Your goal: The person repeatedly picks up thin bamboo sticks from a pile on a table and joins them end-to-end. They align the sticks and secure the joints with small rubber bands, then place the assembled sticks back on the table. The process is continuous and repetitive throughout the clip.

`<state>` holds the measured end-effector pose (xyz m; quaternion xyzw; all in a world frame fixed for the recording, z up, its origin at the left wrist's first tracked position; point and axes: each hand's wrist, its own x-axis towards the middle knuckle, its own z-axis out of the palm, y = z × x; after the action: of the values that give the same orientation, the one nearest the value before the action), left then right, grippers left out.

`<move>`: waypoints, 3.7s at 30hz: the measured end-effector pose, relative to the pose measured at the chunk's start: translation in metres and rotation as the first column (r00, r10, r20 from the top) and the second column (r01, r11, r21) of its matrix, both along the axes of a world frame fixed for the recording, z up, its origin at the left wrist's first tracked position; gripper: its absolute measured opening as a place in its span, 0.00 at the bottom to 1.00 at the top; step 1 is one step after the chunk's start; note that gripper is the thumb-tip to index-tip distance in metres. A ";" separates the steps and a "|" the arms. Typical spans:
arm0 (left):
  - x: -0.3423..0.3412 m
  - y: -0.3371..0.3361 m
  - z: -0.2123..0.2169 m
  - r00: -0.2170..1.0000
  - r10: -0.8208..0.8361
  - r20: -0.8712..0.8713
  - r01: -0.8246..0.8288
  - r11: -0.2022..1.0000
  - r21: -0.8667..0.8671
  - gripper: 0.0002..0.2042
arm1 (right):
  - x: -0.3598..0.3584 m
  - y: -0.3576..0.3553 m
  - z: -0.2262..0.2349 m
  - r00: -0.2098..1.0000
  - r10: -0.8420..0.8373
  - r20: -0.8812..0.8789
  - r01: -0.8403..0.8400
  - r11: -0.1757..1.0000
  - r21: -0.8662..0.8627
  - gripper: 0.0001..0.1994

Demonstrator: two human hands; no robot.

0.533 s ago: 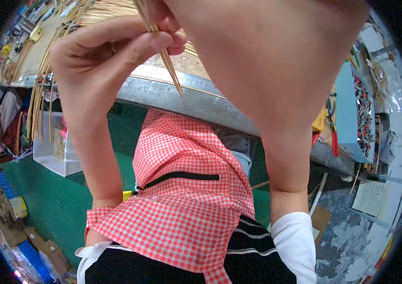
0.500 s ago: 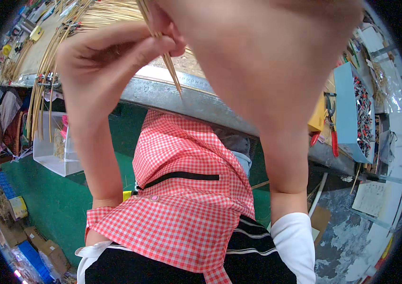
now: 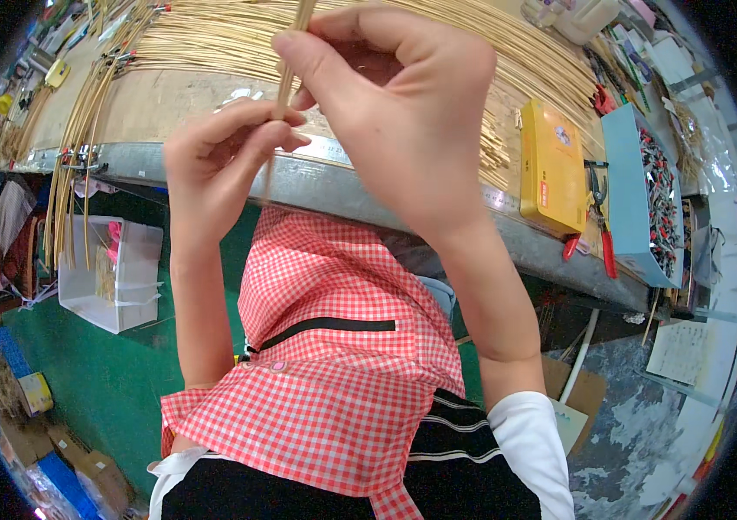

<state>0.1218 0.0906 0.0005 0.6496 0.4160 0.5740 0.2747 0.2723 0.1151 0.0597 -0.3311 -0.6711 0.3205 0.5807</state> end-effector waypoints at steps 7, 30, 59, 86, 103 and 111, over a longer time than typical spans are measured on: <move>-0.008 -0.027 -0.018 0.849 0.412 -0.330 -0.372 0.911 0.180 0.07 | -0.014 0.015 -0.043 0.983 0.161 -0.093 -0.181 0.947 -0.266 0.08; -0.012 -0.032 -0.055 0.905 0.153 0.396 0.030 0.907 -0.419 0.12 | 0.105 0.143 -0.084 0.515 -0.341 0.786 0.402 0.907 0.129 0.09; -0.002 -0.032 -0.058 0.889 0.083 0.451 0.118 0.909 -0.399 0.12 | 0.079 0.048 -0.081 0.936 0.034 0.350 0.037 0.981 -0.192 0.11; 0.003 -0.037 -0.049 0.980 -0.010 0.197 0.078 0.937 -0.340 0.08 | 0.037 -0.018 -0.068 0.931 0.136 0.340 -0.133 0.991 -0.032 0.09; -0.022 -0.047 -0.009 0.947 0.050 -0.316 -0.046 0.999 0.019 0.16 | 0.000 -0.045 -0.105 0.907 0.333 -0.258 -0.418 0.784 -0.458 0.07; -0.003 -0.052 -0.017 0.919 0.186 -0.347 -0.132 0.976 0.175 0.10 | -0.011 -0.050 -0.118 0.894 0.436 0.106 -0.400 0.880 -0.255 0.05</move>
<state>0.1183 0.0384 -0.0170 0.7266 0.4671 0.4944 0.0967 0.2612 0.0653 -0.0580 -0.2665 -0.7303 0.4851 0.4003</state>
